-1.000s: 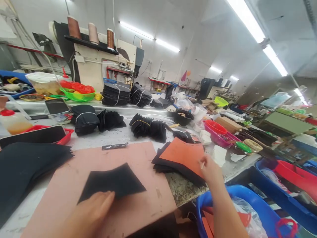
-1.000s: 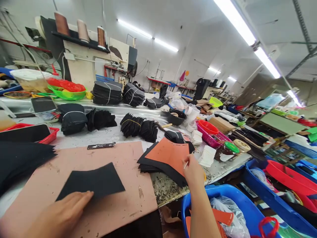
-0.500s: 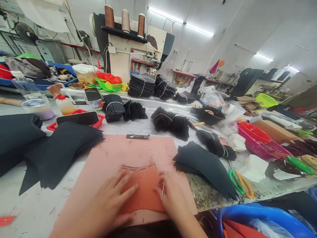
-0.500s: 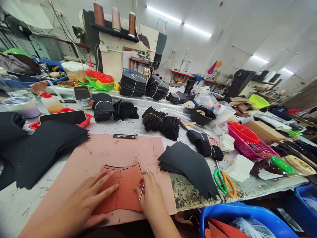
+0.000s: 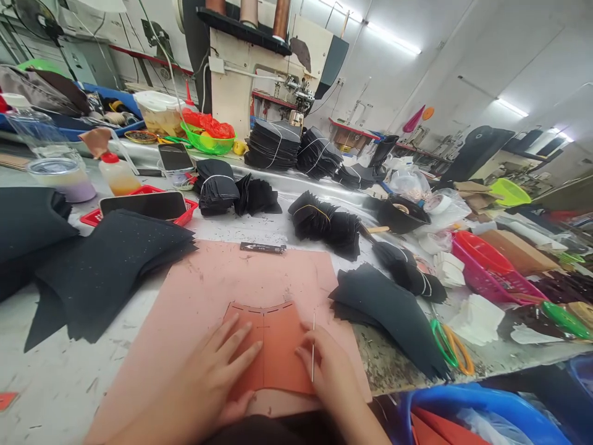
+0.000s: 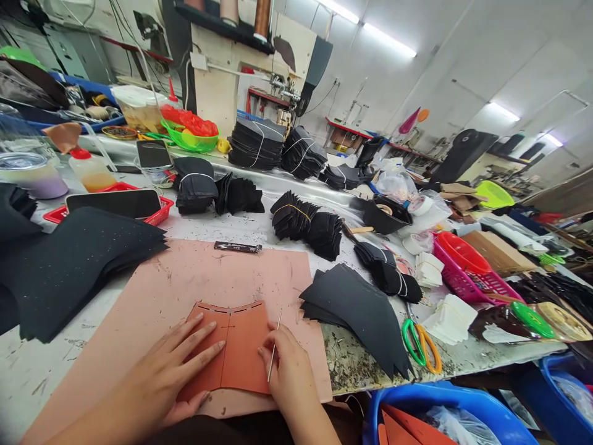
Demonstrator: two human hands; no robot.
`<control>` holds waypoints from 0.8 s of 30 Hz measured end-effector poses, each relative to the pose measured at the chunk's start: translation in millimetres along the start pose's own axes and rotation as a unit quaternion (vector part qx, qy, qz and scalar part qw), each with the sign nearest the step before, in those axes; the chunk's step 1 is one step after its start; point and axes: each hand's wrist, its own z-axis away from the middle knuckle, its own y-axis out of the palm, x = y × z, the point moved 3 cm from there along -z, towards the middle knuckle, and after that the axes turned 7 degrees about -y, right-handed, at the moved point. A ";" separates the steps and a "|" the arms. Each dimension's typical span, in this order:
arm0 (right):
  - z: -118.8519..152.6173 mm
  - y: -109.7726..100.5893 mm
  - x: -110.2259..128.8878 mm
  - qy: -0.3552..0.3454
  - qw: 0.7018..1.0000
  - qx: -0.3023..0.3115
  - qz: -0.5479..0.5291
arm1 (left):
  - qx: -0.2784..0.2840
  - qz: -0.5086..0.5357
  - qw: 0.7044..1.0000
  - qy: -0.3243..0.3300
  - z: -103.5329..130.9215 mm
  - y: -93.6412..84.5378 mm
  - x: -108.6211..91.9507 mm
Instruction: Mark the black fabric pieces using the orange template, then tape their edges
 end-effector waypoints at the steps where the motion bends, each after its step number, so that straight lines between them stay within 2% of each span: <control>1: -0.6 -0.3 0.7 0.002 1.000 0.004 -0.003 | -0.003 -0.002 1.000 0.001 -0.3 0.1 -0.1; 6: -4.5 -6.4 2.6 -0.002 0.999 0.038 0.027 | -0.007 0.001 1.000 -0.002 -1.3 0.8 -2.0; 9: -14.7 -13.9 9.3 -0.027 0.996 0.030 0.078 | -0.001 0.010 1.000 -0.008 -2.9 -0.5 -3.8; 11: -26.4 -14.6 18.3 -0.049 0.997 0.023 0.060 | 0.005 0.014 1.000 -0.021 -4.4 -2.8 -4.2; 15: -53.4 2.3 35.8 -0.053 0.996 0.060 -0.043 | 0.002 0.017 1.000 -0.011 -5.1 -5.6 -6.2; 19: -68.8 21.7 40.4 -0.039 0.994 0.101 -0.002 | 0.000 0.049 0.997 -0.057 -1.8 1.1 -7.4; 24: -68.2 25.2 41.0 -0.050 0.995 0.084 0.015 | 0.001 0.082 0.994 -0.078 0.8 6.7 -9.4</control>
